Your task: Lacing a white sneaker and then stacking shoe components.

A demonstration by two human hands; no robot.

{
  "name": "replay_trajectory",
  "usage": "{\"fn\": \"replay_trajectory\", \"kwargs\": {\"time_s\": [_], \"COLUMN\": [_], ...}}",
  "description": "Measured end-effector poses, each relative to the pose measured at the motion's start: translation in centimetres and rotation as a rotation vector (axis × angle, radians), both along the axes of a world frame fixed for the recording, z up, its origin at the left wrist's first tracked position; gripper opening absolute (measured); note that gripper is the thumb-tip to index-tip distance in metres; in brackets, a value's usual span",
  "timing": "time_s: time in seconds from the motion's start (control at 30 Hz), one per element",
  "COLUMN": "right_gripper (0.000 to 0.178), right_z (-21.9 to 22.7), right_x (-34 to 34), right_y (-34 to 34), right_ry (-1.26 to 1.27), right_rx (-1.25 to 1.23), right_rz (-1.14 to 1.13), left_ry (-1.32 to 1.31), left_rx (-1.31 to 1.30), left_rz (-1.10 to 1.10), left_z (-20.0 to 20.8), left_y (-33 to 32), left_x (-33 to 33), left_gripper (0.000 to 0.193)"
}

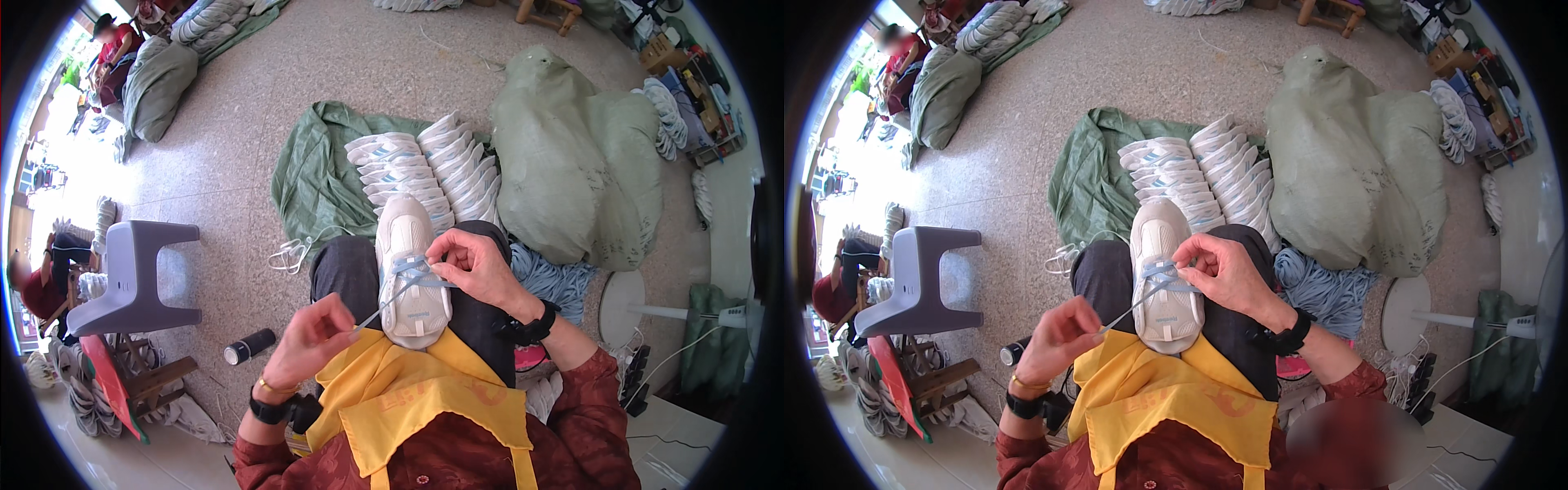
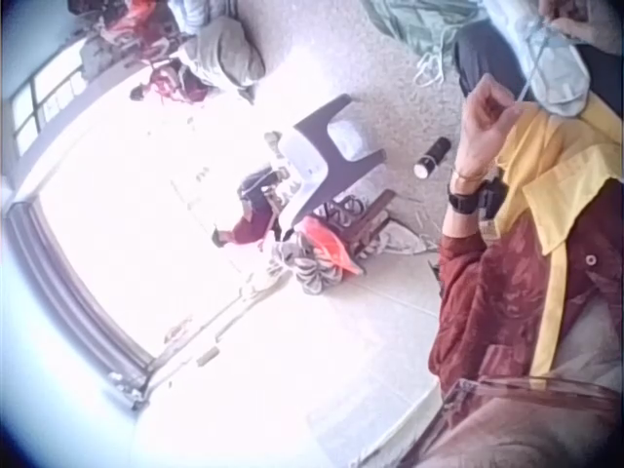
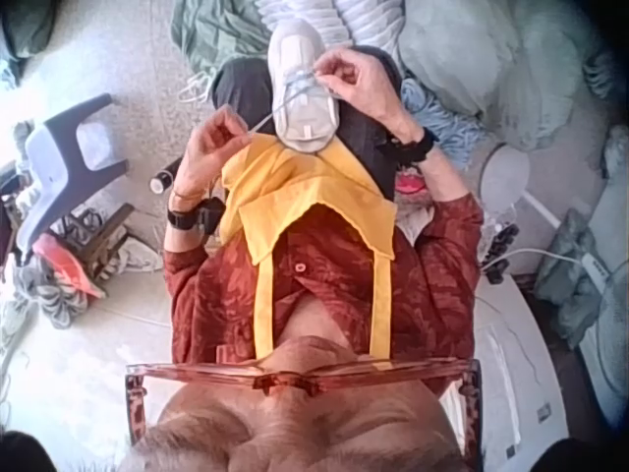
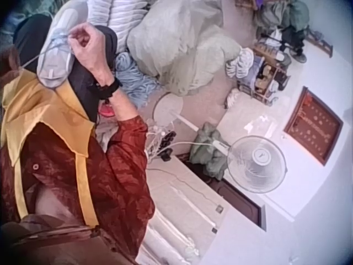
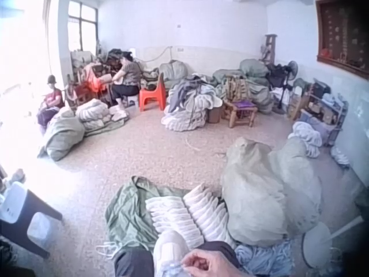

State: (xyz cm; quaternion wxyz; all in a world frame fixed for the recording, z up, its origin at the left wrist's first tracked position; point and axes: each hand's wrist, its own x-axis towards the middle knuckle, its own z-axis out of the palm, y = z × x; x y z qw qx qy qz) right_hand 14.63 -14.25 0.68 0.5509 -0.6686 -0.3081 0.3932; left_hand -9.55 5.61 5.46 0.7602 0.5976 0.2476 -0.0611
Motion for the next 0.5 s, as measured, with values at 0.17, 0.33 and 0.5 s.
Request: {"fn": "replay_trajectory", "kwargs": {"time_s": [0.17, 0.33, 0.5], "right_gripper": [0.015, 0.015, 0.012], "right_z": [0.3, 0.5, 0.4], "right_x": [-0.1, -0.5, -0.6], "right_y": [-0.5, -0.2, 0.3], "right_ry": [-0.158, -0.324, -0.507], "right_rx": [-0.031, -0.009, 0.017], "right_rz": [0.045, 0.051, 0.077], "left_ry": [-0.065, -0.043, 0.027], "left_rx": [0.055, 0.064, 0.197], "left_rz": [0.006, -0.006, -0.096], "left_z": [-0.2, -1.7, -2.3], "left_y": [0.3, -1.0, -1.8], "left_x": [-2.9, -2.3, -1.6], "left_gripper": [0.016, 0.018, 0.018]}}
